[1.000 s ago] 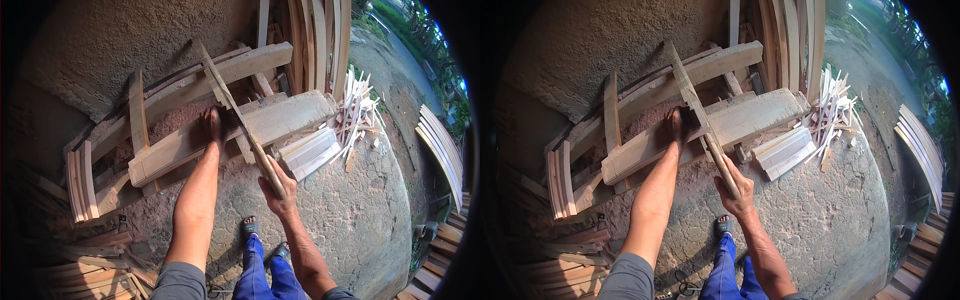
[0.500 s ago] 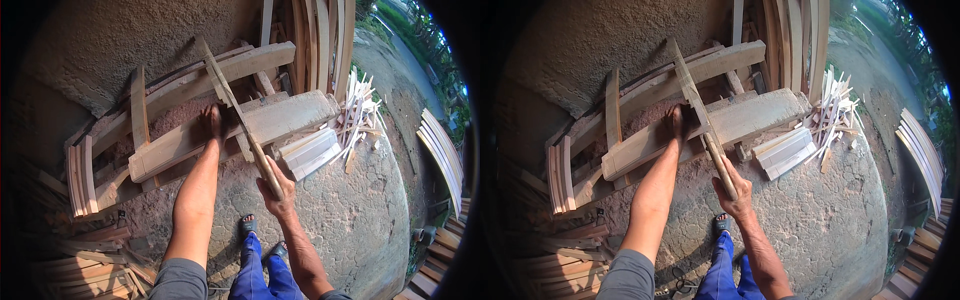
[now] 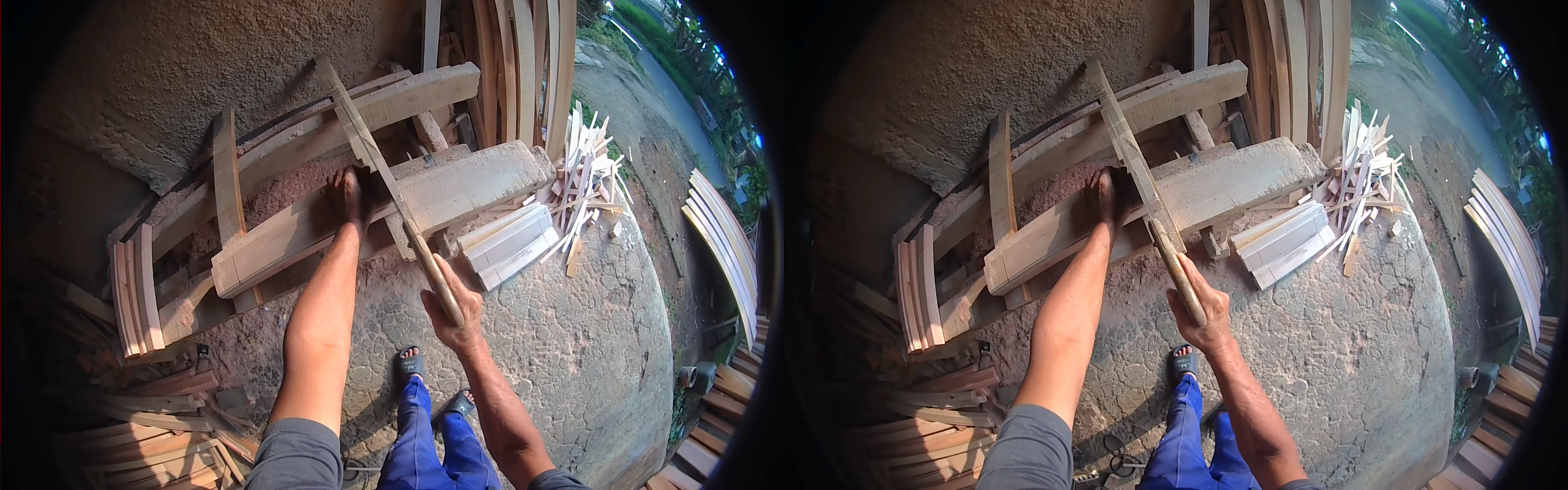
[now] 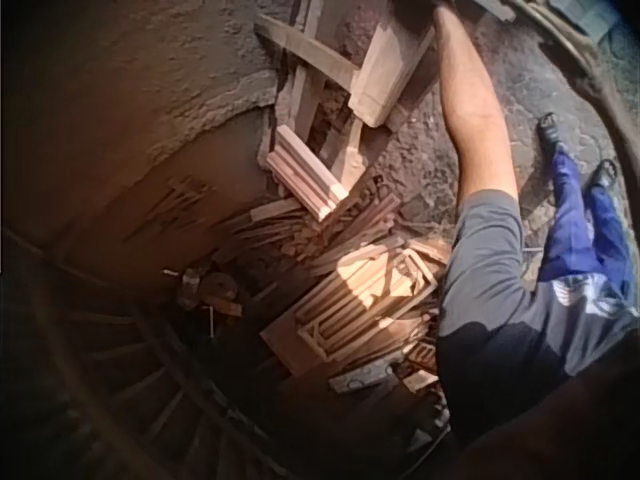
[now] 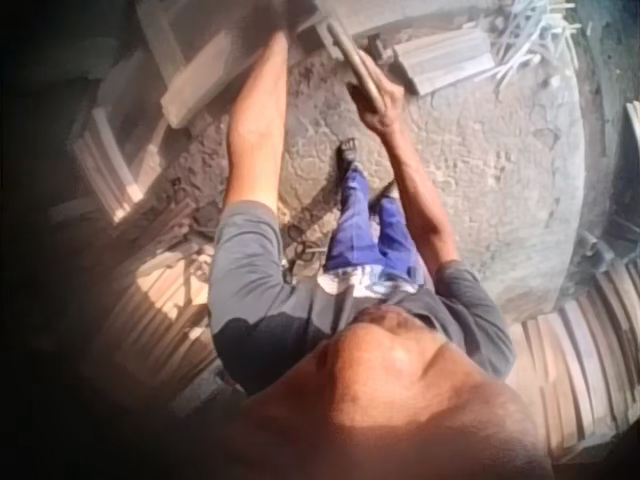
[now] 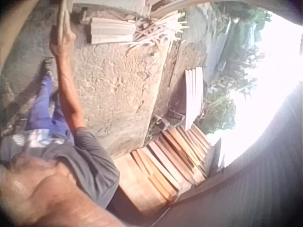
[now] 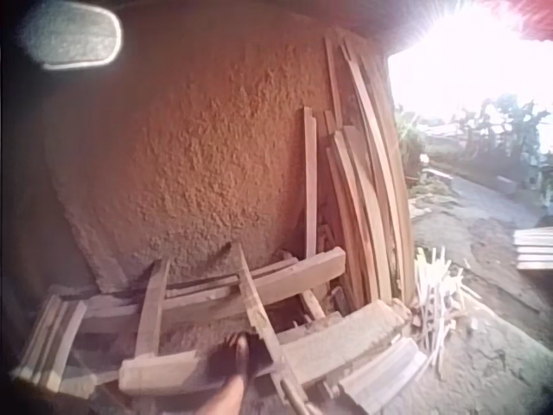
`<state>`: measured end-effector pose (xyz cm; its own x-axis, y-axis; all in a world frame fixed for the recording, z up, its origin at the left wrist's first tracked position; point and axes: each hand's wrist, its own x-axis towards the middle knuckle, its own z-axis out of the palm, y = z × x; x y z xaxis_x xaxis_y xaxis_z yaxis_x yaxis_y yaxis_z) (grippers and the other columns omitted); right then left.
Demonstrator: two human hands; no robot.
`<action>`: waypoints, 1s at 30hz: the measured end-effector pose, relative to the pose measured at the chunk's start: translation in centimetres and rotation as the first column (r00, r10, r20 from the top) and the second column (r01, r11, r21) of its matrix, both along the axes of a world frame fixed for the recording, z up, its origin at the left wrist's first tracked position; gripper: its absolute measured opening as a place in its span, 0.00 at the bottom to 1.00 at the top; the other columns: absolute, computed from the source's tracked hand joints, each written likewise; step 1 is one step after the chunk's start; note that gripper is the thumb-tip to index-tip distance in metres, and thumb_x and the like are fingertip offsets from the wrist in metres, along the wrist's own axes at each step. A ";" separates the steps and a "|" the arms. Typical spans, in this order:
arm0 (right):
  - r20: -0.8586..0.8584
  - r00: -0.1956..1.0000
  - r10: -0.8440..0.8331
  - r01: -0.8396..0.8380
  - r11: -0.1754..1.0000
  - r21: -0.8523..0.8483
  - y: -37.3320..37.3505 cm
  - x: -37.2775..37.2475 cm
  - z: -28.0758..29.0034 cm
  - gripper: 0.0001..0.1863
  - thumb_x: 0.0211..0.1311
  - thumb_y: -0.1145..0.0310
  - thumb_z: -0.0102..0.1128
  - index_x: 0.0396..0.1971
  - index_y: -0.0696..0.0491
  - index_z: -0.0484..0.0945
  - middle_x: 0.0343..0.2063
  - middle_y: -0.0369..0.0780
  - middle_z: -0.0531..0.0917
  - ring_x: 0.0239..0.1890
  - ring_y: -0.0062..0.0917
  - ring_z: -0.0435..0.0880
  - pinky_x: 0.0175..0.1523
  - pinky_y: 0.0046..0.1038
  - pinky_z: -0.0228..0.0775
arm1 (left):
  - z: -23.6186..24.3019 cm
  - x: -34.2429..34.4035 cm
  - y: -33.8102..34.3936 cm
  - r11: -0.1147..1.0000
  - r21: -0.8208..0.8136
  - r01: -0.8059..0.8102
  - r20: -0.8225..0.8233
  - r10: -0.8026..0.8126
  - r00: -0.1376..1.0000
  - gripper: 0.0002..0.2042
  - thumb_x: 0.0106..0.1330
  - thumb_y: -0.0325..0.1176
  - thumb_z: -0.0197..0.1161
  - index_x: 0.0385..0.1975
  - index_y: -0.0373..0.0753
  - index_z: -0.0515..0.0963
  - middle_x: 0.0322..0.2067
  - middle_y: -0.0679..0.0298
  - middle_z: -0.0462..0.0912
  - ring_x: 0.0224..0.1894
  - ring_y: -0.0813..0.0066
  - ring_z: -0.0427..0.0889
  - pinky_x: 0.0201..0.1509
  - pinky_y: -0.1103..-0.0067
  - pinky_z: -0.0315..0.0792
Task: The person uses a hand saw to cut a wooden plank resting on a wooden frame. After each cut, the person removes the cut piece and places it on a nearby pile of wood scraps. The process is repeated several times.
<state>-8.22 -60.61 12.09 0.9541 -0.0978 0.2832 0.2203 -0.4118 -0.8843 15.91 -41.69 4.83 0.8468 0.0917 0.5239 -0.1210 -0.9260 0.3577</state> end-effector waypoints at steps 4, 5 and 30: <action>-0.006 0.998 0.060 -0.059 0.964 -0.260 -5.0 -16.4 -2.2 0.28 0.60 0.67 0.68 0.58 0.64 0.75 0.44 0.52 0.87 0.39 0.37 0.91 0.39 0.29 0.82 | 0.2 0.0 1.5 0.981 0.108 -0.164 -0.103 0.175 0.979 0.08 0.68 0.41 0.60 0.32 0.45 0.77 0.35 0.61 0.82 0.45 0.55 0.79 0.47 0.57 0.72; -0.011 0.999 0.031 -0.033 0.971 -0.235 -5.4 -17.5 -1.8 0.28 0.59 0.67 0.68 0.58 0.64 0.75 0.44 0.52 0.87 0.39 0.38 0.91 0.39 0.30 0.82 | 0.6 -0.2 0.7 0.982 0.105 -0.154 -0.109 0.166 0.980 0.09 0.69 0.42 0.60 0.32 0.45 0.77 0.36 0.62 0.82 0.45 0.55 0.79 0.47 0.56 0.72; 0.088 0.993 0.082 -0.062 0.976 -0.207 -2.7 -9.2 -2.0 0.31 0.55 0.73 0.70 0.61 0.62 0.73 0.52 0.54 0.83 0.42 0.40 0.90 0.44 0.31 0.82 | 1.2 -0.3 2.6 0.987 0.100 -0.127 -0.084 0.135 0.987 0.07 0.70 0.38 0.56 0.33 0.44 0.77 0.38 0.60 0.82 0.48 0.55 0.79 0.47 0.56 0.73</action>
<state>-17.47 -63.31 10.07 0.9243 0.0392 0.3797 0.3348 -0.5610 -0.7571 15.60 -39.07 5.99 0.8750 0.1591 0.4572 0.0324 -0.9616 0.2725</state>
